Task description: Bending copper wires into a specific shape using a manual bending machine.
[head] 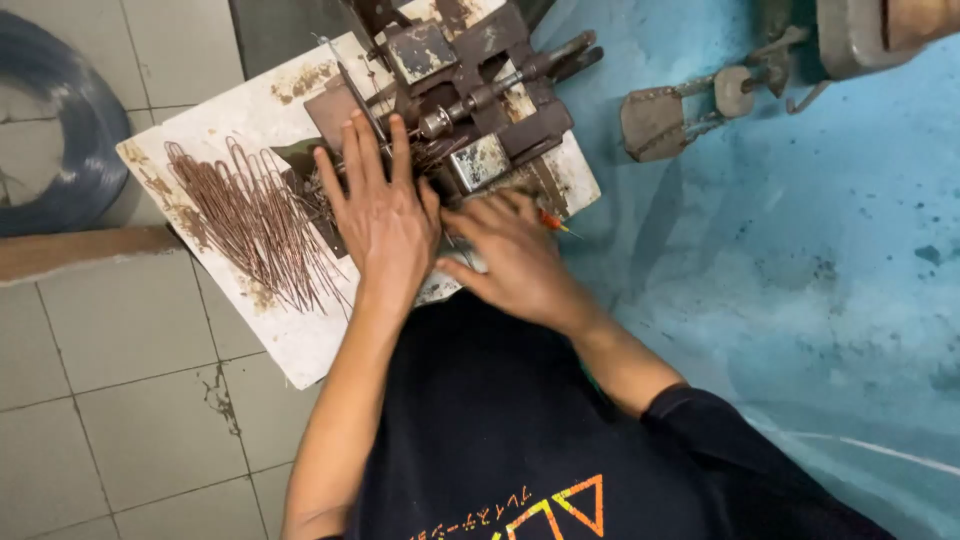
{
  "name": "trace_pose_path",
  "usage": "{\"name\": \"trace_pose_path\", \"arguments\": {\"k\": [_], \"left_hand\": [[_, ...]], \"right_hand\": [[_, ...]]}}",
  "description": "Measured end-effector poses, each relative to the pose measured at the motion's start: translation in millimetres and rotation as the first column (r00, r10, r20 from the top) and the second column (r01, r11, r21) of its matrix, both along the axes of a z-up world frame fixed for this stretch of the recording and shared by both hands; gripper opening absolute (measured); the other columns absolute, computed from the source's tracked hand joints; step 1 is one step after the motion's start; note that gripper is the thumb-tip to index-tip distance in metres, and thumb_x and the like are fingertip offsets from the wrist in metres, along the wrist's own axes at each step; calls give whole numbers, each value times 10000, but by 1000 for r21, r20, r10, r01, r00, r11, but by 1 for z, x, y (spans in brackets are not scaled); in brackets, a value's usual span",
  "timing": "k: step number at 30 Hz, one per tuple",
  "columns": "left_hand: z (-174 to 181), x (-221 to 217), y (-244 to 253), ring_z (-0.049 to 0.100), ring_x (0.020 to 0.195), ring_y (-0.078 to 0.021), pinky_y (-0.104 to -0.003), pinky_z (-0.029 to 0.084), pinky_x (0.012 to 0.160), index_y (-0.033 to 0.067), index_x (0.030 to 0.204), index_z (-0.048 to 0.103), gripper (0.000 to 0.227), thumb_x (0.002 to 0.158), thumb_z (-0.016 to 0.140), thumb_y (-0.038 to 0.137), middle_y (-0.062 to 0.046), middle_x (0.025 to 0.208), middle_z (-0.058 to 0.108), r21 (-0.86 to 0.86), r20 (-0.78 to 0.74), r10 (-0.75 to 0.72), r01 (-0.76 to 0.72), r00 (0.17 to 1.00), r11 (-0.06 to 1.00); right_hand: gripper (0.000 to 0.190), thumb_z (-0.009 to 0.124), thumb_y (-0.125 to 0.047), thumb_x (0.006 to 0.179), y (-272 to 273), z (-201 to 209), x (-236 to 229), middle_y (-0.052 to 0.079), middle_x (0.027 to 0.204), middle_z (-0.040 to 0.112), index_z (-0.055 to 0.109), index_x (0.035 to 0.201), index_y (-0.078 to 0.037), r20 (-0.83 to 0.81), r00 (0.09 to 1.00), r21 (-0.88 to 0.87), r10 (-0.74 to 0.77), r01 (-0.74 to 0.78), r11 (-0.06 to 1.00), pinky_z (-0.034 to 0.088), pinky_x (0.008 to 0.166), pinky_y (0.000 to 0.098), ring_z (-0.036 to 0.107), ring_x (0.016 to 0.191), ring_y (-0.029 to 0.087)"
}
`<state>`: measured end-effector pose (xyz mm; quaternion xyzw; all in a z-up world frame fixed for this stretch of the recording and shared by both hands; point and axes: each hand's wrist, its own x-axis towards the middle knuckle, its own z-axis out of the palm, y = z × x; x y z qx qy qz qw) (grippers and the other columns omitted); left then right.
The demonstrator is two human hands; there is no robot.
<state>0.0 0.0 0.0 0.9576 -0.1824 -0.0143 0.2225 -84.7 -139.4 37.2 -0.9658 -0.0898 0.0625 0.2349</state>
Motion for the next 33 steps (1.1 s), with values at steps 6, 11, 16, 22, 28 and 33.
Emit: {"name": "trace_pose_path", "arguments": {"k": [6,11,16,22,28,33], "left_hand": [[-1,-2,-7,-45,1578,-335,-610,-59,1258,118,1676,86,867,1038,655,265,-256,1708,9,137,-96,-42,55,995,989],[-6,-3,-5,-4,1572,-380,-617,-36,1256,70,1675,174,725,1040,513,159,-298,1693,60,90,-20,-60,62,998,994],[-15,-1,-6,-29,1591,-358,-586,-61,1273,89,1689,220,739,996,458,181,-276,1712,44,133,7,-43,41,999,990],[-22,-4,-8,-43,1594,-361,-588,-56,1281,79,1697,288,755,989,524,193,-273,1717,42,207,94,-51,30,994,978],[-25,-6,-6,19,1571,-381,-594,-4,1278,-13,1629,382,705,966,577,126,-300,1680,91,28,118,-52,49,992,998],[-29,-5,-7,32,1579,-355,-586,28,1303,-26,1583,446,645,949,503,80,-277,1680,100,-29,181,-6,12,984,1000]], "right_hand": [[409,479,-373,1082,-90,-27,47,196,1215,534,576,1215,1,378,751,229,-541,491,841,565,891,423,573,1106,290],[619,462,-526,1111,-179,-120,101,155,1555,429,302,1585,-162,225,637,515,-738,565,645,403,1183,482,459,1462,329],[555,441,-571,1084,-172,-127,121,98,1472,505,359,1476,-187,119,749,610,-651,462,644,422,1107,472,553,1337,302],[388,502,-436,1104,-172,-125,120,41,1103,571,454,1366,-154,186,769,680,-612,349,645,450,891,328,560,1010,175],[429,495,-506,1080,-164,-112,112,56,1225,580,456,1345,-171,166,757,620,-632,418,664,447,991,360,587,1142,211],[378,525,-450,1086,-167,-120,115,51,1197,589,463,1324,-164,154,769,694,-621,363,622,450,980,336,583,1117,186]]}}
